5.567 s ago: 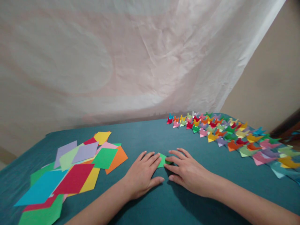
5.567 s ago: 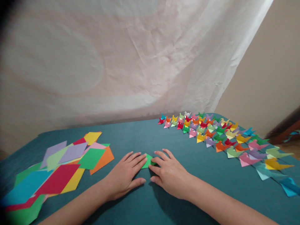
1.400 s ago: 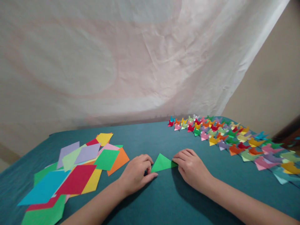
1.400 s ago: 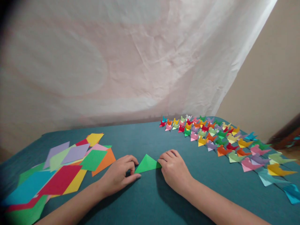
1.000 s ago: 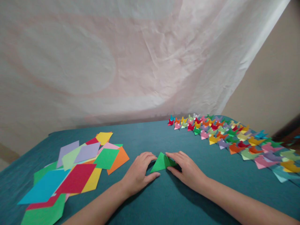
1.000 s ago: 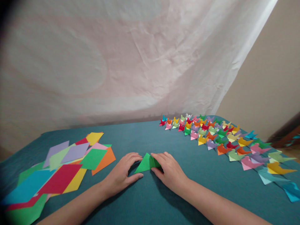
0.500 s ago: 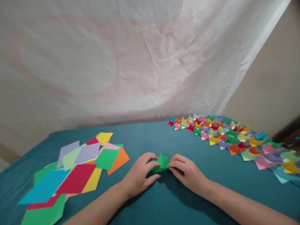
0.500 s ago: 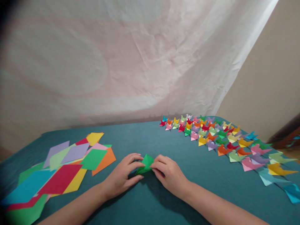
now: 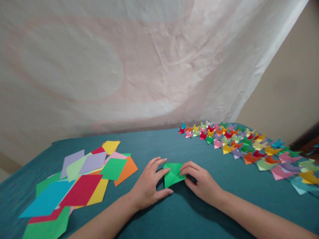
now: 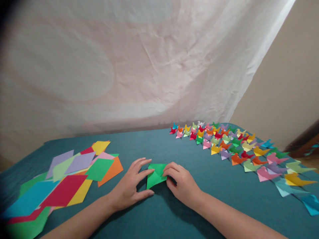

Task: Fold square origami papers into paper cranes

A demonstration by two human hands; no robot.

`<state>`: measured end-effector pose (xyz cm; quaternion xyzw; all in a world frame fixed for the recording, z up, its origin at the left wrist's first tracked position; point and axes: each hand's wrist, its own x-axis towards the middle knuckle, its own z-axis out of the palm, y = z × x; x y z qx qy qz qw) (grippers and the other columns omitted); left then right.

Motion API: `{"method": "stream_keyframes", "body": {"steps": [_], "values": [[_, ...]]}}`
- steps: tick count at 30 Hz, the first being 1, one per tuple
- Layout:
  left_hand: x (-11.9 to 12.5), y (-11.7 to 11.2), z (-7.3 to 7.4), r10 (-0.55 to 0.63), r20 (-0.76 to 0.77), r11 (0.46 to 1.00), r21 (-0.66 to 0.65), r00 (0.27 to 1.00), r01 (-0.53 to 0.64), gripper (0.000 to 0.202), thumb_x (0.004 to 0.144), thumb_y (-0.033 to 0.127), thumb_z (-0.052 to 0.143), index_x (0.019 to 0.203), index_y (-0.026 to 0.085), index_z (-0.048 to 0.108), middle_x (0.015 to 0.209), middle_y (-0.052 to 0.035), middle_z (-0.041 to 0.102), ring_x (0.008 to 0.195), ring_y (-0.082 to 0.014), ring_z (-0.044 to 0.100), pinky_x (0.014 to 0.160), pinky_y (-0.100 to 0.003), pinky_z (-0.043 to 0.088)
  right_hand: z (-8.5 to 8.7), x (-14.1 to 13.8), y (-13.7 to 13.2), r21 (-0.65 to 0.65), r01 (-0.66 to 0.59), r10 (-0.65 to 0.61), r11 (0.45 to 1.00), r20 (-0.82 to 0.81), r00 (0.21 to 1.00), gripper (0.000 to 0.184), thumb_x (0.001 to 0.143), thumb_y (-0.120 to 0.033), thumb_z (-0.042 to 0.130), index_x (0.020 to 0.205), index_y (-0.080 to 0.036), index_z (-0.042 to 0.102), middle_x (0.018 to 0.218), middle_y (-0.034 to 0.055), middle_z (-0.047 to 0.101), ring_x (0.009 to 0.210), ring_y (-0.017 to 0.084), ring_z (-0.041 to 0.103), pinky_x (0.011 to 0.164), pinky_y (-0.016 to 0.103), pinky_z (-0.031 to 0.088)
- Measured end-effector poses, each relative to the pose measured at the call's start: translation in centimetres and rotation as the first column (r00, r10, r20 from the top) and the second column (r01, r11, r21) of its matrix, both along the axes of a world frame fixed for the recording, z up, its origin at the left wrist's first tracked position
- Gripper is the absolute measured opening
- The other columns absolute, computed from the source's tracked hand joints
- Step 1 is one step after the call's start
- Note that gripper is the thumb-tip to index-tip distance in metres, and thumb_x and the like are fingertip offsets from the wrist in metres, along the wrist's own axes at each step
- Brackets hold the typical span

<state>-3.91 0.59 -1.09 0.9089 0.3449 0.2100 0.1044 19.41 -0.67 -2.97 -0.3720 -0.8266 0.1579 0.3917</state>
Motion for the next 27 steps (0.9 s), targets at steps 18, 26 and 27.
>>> {"method": "stream_keyframes", "body": {"steps": [18, 26, 27], "values": [[0.2, -0.1, 0.0, -0.218, -0.073, 0.963, 0.145, 0.973, 0.227, 0.026, 0.090, 0.034, 0.049, 0.108, 0.020, 0.060, 0.111, -0.0061, 0.065, 0.105, -0.0179, 0.057, 0.103, -0.039, 0.033, -0.3, 0.2, 0.6, -0.106, 0.012, -0.024, 0.994, -0.111, 0.994, 0.020, 0.076, -0.005, 0.046, 0.087, -0.019, 0.055, 0.088, 0.0047, 0.060, 0.082, 0.016, 0.059, 0.075, 0.030, 0.048], [0.2, -0.2, -0.1, -0.206, -0.055, 0.959, 0.185, 0.977, 0.213, 0.022, 0.092, 0.023, 0.044, 0.105, 0.019, 0.061, 0.105, -0.0038, 0.068, 0.095, -0.0147, 0.062, 0.098, -0.036, 0.040, 0.9, 1.0, 0.7, -0.060, -0.023, 0.028, 0.998, 0.089, 0.996, 0.021, 0.075, -0.005, 0.049, 0.087, -0.018, 0.060, 0.086, 0.0041, 0.062, 0.083, 0.016, 0.056, 0.078, 0.031, 0.044], [0.2, -0.2, -0.1, -0.206, -0.055, 0.957, 0.196, 0.977, 0.213, 0.022, 0.091, 0.022, 0.044, 0.105, 0.019, 0.061, 0.103, -0.0034, 0.068, 0.095, -0.0143, 0.062, 0.098, -0.035, 0.040, 1.1, 1.2, 0.8, -0.048, -0.044, 0.050, 0.998, 0.137, 0.989, 0.023, 0.074, -0.005, 0.051, 0.089, -0.019, 0.061, 0.089, 0.0042, 0.063, 0.086, 0.017, 0.055, 0.080, 0.032, 0.043]]}}
